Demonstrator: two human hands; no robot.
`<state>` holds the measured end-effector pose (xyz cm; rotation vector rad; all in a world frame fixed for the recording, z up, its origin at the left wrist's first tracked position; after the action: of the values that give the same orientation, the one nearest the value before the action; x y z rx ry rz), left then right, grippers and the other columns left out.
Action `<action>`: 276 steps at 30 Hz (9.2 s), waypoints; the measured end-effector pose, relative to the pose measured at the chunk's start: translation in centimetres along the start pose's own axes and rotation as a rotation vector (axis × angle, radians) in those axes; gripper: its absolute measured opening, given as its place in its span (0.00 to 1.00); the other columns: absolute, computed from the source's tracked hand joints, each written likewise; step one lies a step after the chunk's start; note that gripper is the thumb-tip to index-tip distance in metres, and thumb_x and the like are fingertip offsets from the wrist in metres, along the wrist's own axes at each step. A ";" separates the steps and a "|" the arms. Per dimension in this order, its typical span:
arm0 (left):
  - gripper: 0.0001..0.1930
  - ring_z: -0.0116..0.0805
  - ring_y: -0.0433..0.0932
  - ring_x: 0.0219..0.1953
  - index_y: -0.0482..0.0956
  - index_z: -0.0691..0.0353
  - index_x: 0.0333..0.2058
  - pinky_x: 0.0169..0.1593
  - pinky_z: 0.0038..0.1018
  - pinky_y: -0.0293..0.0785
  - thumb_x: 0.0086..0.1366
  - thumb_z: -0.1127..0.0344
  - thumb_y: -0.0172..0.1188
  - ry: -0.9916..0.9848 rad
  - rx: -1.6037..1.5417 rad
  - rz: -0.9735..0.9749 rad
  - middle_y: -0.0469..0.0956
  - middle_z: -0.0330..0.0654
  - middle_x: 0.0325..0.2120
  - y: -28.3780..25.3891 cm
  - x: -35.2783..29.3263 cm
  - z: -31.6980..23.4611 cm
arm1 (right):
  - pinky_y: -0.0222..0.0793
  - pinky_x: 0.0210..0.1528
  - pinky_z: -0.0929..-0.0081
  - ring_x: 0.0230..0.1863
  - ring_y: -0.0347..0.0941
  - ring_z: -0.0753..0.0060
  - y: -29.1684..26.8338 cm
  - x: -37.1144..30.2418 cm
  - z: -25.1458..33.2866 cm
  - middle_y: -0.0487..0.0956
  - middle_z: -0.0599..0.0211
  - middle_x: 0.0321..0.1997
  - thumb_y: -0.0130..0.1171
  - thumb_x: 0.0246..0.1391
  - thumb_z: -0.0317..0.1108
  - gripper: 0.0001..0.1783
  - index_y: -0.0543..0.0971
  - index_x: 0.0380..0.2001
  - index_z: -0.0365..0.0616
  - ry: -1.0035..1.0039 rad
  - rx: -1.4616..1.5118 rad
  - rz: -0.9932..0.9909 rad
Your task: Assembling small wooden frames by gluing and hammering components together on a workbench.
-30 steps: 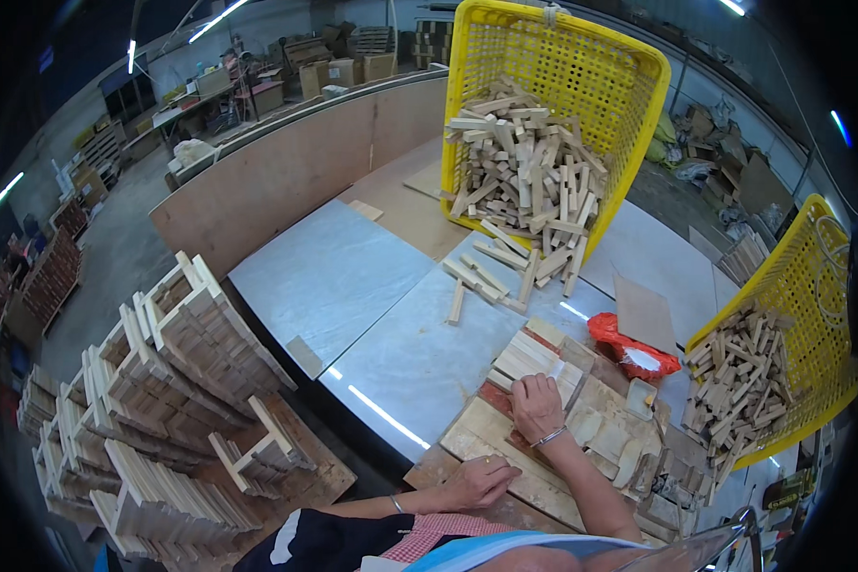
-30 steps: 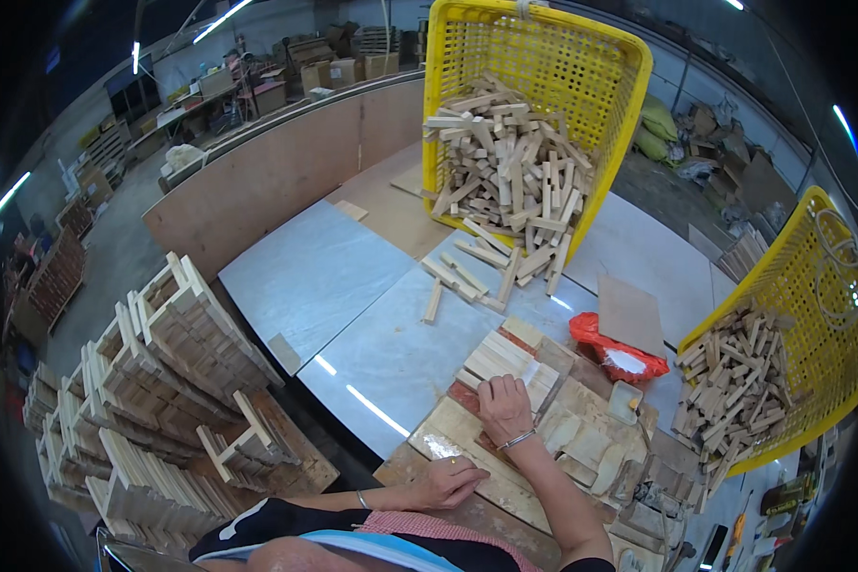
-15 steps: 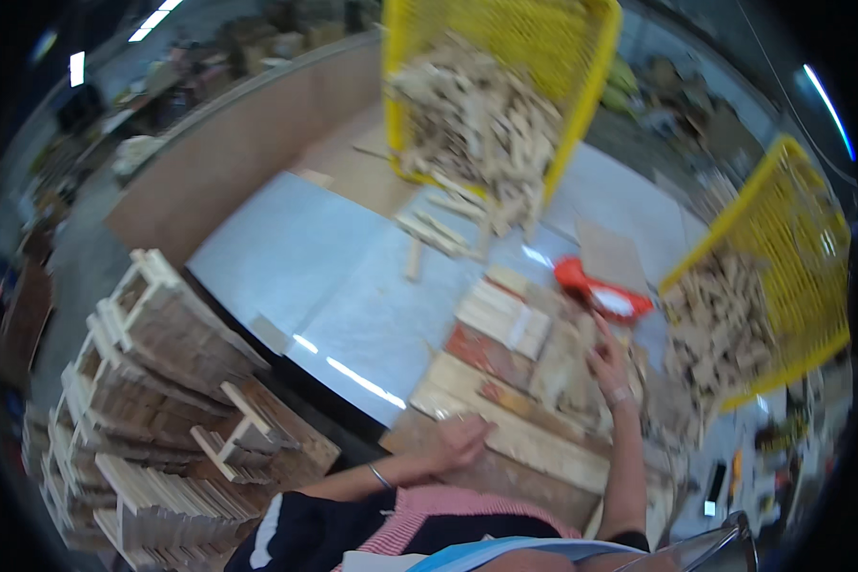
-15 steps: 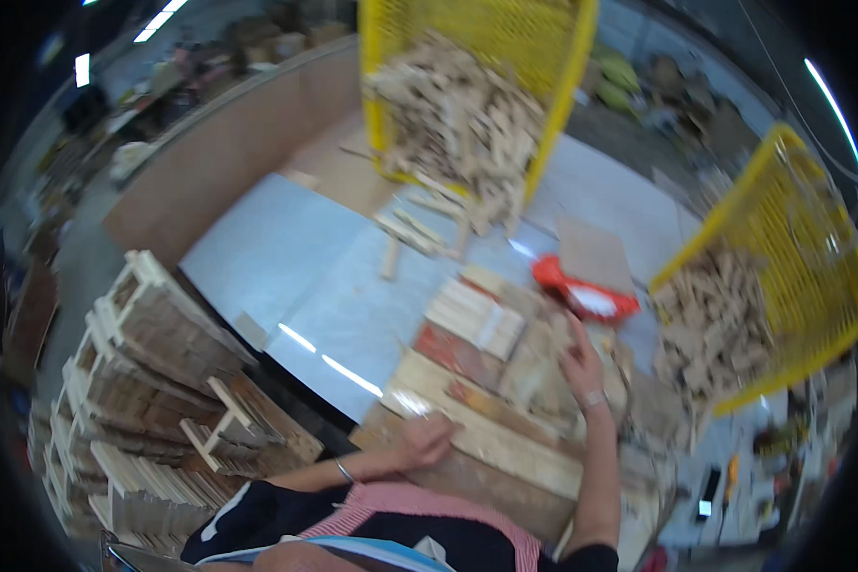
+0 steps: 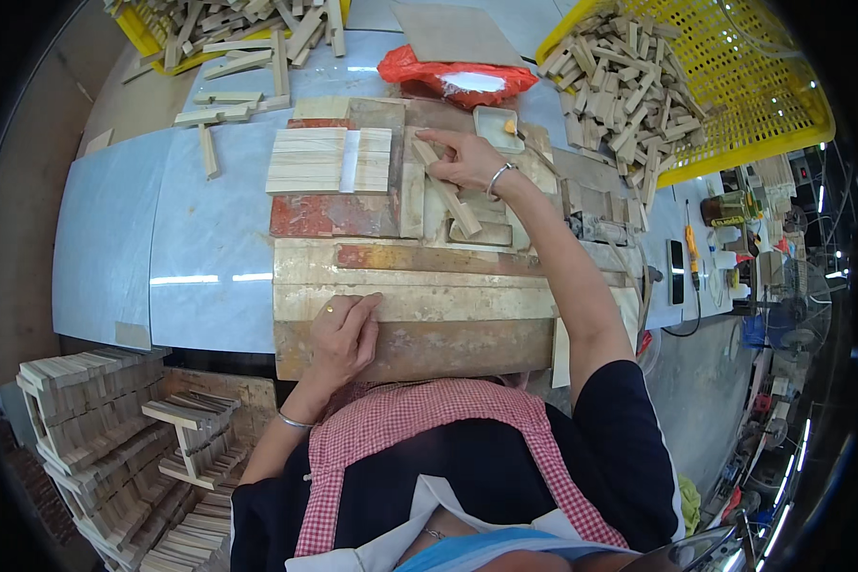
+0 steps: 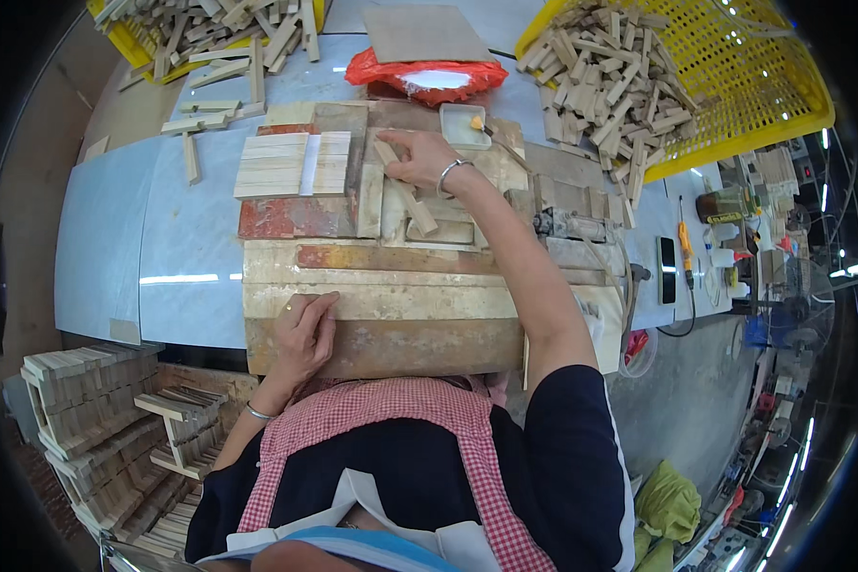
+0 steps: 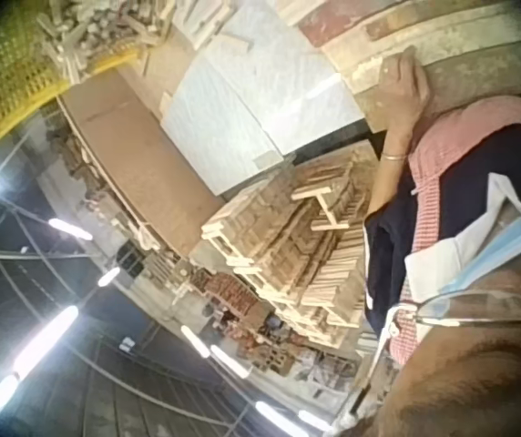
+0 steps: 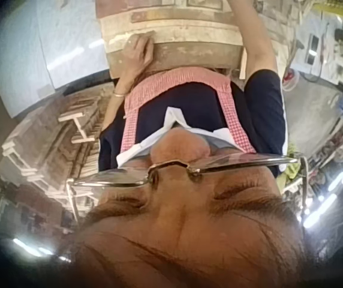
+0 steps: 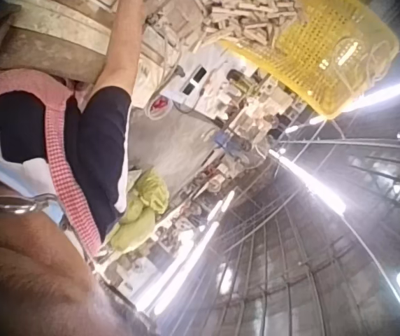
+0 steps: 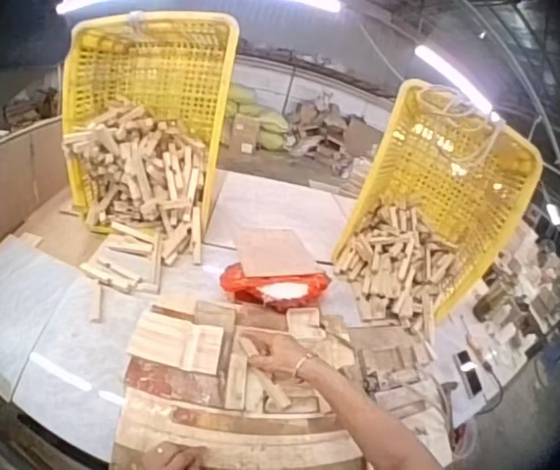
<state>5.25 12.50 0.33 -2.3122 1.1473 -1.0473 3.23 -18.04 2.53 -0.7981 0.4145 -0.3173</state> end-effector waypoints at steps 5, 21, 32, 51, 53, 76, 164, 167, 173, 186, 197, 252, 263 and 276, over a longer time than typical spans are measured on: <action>0.16 0.40 0.74 0.28 0.78 0.64 0.40 0.30 0.31 0.71 0.50 0.79 0.60 0.006 0.000 -0.030 0.73 0.44 0.27 0.1 -0.3 0.0 | 0.72 0.34 0.70 0.27 0.76 0.67 -0.5 0.1 -0.8 0.77 0.61 0.25 0.64 0.40 0.43 0.32 0.73 0.52 0.43 0.022 -0.054 -0.184; 0.17 0.48 0.76 0.36 0.77 0.65 0.44 0.38 0.36 0.72 0.53 0.78 0.59 0.207 0.068 0.020 0.77 0.49 0.36 0.1 6.4 -1.3 | 0.75 0.36 0.65 0.29 0.79 0.59 2.5 0.9 -0.4 0.80 0.53 0.31 0.68 0.44 0.39 0.30 0.70 0.49 0.39 0.080 -0.031 -0.274; 0.21 0.46 0.71 0.51 0.71 0.69 0.51 0.55 0.41 0.62 0.62 0.64 0.56 0.300 0.480 0.209 0.73 0.50 0.51 6.0 11.4 -1.3 | 0.73 0.41 0.65 0.34 0.79 0.57 -5.1 -4.1 -4.9 0.82 0.58 0.34 0.55 0.50 0.41 0.18 0.78 0.44 0.49 0.041 0.048 -0.466; 0.18 0.47 0.71 0.50 0.72 0.68 0.49 0.53 0.41 0.63 0.61 0.66 0.55 0.238 0.466 0.242 0.74 0.49 0.50 6.3 11.6 -1.7 | 0.71 0.49 0.59 0.48 0.75 0.53 -19.3 -20.7 -33.2 0.75 0.52 0.45 0.62 0.48 0.46 0.21 0.74 0.38 0.41 0.957 -0.455 -0.791; 0.19 0.47 0.71 0.50 0.72 0.69 0.49 0.53 0.42 0.63 0.60 0.67 0.55 0.225 0.474 0.235 0.74 0.49 0.50 5.8 11.4 -1.6 | 0.73 0.45 0.62 0.44 0.76 0.56 -19.4 -20.9 -32.7 0.77 0.54 0.40 0.62 0.47 0.44 0.19 0.74 0.36 0.40 0.888 -0.383 -0.874; 0.20 0.42 0.73 0.45 0.70 0.70 0.51 0.49 0.37 0.66 0.60 0.73 0.54 0.272 0.367 0.101 0.76 0.47 0.39 5.4 11.4 -0.9 | 0.70 0.47 0.68 0.40 0.71 0.61 -1.8 -13.8 -4.5 0.80 0.68 0.39 0.52 0.42 0.18 0.23 0.80 0.42 0.49 -0.364 -0.294 -0.329; 0.36 0.60 0.65 0.55 0.65 0.56 0.60 0.61 0.45 0.60 0.57 0.41 0.56 0.472 0.431 0.373 0.65 0.62 0.52 13.4 12.1 -8.2 | 0.61 0.38 0.66 0.33 0.73 0.67 -3.1 -8.6 -7.8 0.77 0.65 0.28 0.54 0.53 0.37 0.20 0.73 0.49 0.42 -0.129 -0.880 -0.611; 0.35 0.63 0.65 0.55 0.63 0.45 0.62 0.61 0.49 0.59 0.58 0.39 0.54 0.445 0.505 0.419 0.65 0.63 0.51 14.0 11.8 -7.9 | 0.61 0.40 0.66 0.33 0.73 0.66 -3.2 -8.8 -7.5 0.77 0.67 0.28 0.54 0.54 0.39 0.19 0.73 0.49 0.45 -0.125 -0.825 -0.626; 0.34 0.62 0.65 0.55 0.64 0.48 0.61 0.61 0.50 0.59 0.59 0.41 0.54 0.443 0.503 0.400 0.65 0.63 0.51 14.0 11.5 -7.7 | 0.61 0.43 0.65 0.40 0.71 0.64 -4.9 -9.9 -7.1 0.76 0.67 0.36 0.55 0.55 0.42 0.19 0.75 0.50 0.51 -0.050 -0.674 -0.568; 0.34 0.60 0.63 0.58 0.64 0.49 0.61 0.63 0.46 0.58 0.57 0.45 0.58 0.413 0.433 0.387 0.63 0.63 0.55 12.4 11.1 -6.5 | 0.65 0.45 0.64 0.44 0.72 0.60 -5.3 -17.3 -6.3 0.76 0.63 0.40 0.58 0.51 0.29 0.11 0.78 0.39 0.44 -0.152 -0.386 -0.739; 0.40 0.53 0.57 0.64 0.58 0.74 0.60 0.66 0.43 0.54 0.58 0.49 0.59 0.390 0.353 0.341 0.59 0.59 0.60 12.8 10.4 -5.9 | 0.68 0.43 0.67 0.42 0.72 0.60 0.1 -32.7 -13.0 0.77 0.62 0.40 0.60 0.49 0.30 0.17 0.79 0.45 0.50 0.322 -0.613 -0.768; 0.16 0.31 0.78 0.39 0.73 0.70 0.45 0.48 0.30 0.76 0.71 0.61 0.47 -0.859 -1.063 0.180 0.77 0.45 0.35 11.8 13.9 -4.5 | 0.70 0.34 0.67 0.35 0.72 0.63 0.6 -32.2 -13.0 0.74 0.67 0.32 0.61 0.46 0.28 0.10 0.79 0.36 0.48 0.279 -0.263 -0.875; 0.07 0.41 0.73 0.34 0.79 0.61 0.37 0.37 0.34 0.67 0.59 0.71 0.58 0.326 0.147 0.118 0.75 0.42 0.32 13.6 16.6 -4.7 | 0.70 0.36 0.67 0.36 0.72 0.60 0.5 -31.9 -12.5 0.77 0.65 0.34 0.63 0.44 0.29 0.12 0.79 0.36 0.47 0.243 -0.339 -0.817; 0.32 0.51 0.68 0.53 0.69 0.73 0.53 0.59 0.41 0.64 0.58 0.52 0.61 0.338 0.313 0.268 0.71 0.56 0.50 12.2 12.5 -6.1 | 0.69 0.36 0.70 0.36 0.74 0.63 -4.0 -20.7 -4.7 0.78 0.65 0.33 0.64 0.45 0.28 0.08 0.79 0.32 0.43 -0.177 -0.231 -0.772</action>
<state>-0.83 -4.72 2.95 -1.7317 1.2651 -1.4297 -17.57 -14.76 7.51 -1.1876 -0.0452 -0.9200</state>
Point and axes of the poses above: each hand's wrist, its own x-axis towards the middle knuckle, its own y-axis out of the palm, z = x × y, the point moved 4 cm from there along x, towards the middle knuckle
